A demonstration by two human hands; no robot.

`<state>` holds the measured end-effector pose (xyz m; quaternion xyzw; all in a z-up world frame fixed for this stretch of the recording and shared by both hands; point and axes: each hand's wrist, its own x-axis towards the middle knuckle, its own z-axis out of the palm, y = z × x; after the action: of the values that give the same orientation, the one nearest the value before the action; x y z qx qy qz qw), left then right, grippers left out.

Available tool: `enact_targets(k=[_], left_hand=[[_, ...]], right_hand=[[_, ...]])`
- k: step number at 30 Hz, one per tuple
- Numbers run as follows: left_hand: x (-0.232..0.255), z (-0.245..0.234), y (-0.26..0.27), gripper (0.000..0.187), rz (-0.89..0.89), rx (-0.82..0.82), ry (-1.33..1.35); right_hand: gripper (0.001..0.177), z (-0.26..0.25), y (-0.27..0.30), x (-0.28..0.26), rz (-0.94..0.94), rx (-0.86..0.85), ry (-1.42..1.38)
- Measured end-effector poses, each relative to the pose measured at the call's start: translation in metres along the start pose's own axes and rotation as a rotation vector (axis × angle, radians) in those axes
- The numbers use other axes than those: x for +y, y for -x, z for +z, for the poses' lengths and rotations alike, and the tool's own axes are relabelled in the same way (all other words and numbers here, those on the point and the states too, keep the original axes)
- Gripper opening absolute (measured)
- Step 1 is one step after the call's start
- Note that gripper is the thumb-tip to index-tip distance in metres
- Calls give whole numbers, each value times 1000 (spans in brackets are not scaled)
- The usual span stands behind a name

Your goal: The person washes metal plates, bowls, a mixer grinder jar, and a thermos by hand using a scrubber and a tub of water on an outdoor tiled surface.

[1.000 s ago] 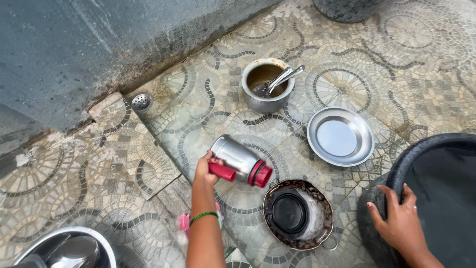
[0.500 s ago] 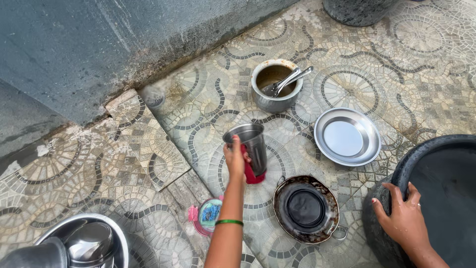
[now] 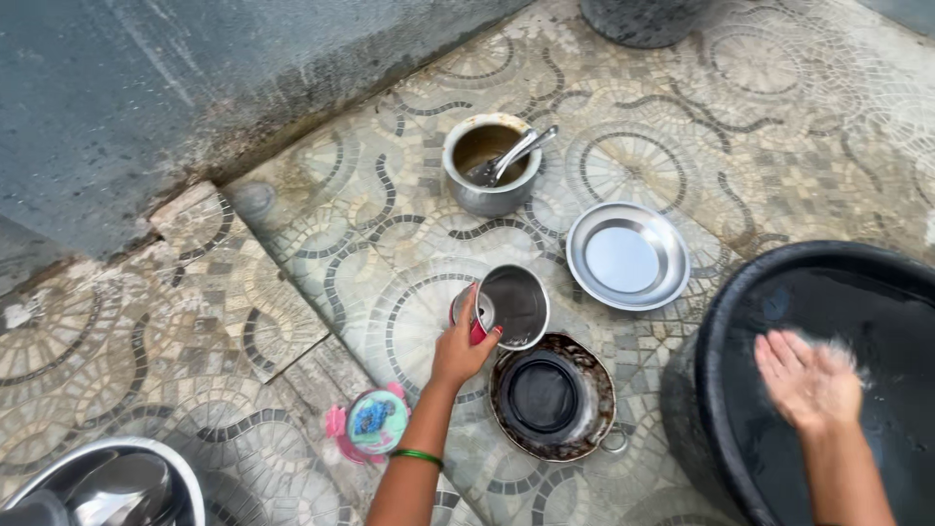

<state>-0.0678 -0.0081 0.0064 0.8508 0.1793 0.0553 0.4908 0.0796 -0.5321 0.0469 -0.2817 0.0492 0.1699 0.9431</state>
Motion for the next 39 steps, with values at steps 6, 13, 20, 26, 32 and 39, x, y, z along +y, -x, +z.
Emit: enact_targets(k=[6, 13, 20, 26, 32, 39], left_hand=[[38, 29, -21, 86, -208, -157, -394], [21, 71, -21, 86, -238, -141, -474], [-16, 30, -16, 83, -155, -7, -296], [-13, -9, -20, 77, -271, 5, 44], [-9, 8, -29, 74, -305, 8, -47], [-55, 24, -53, 52, -410, 103, -195]], right_hand=[[43, 193, -22, 139, 444, -62, 881], [14, 154, -14, 141, -202, 156, 1203], [21, -50, 8, -9, -149, 977, 572], [30, 52, -3, 21, 318, -153, -163], [39, 248, -12, 187, 578, -177, 1033], [27, 198, -17, 137, -74, 103, 894]])
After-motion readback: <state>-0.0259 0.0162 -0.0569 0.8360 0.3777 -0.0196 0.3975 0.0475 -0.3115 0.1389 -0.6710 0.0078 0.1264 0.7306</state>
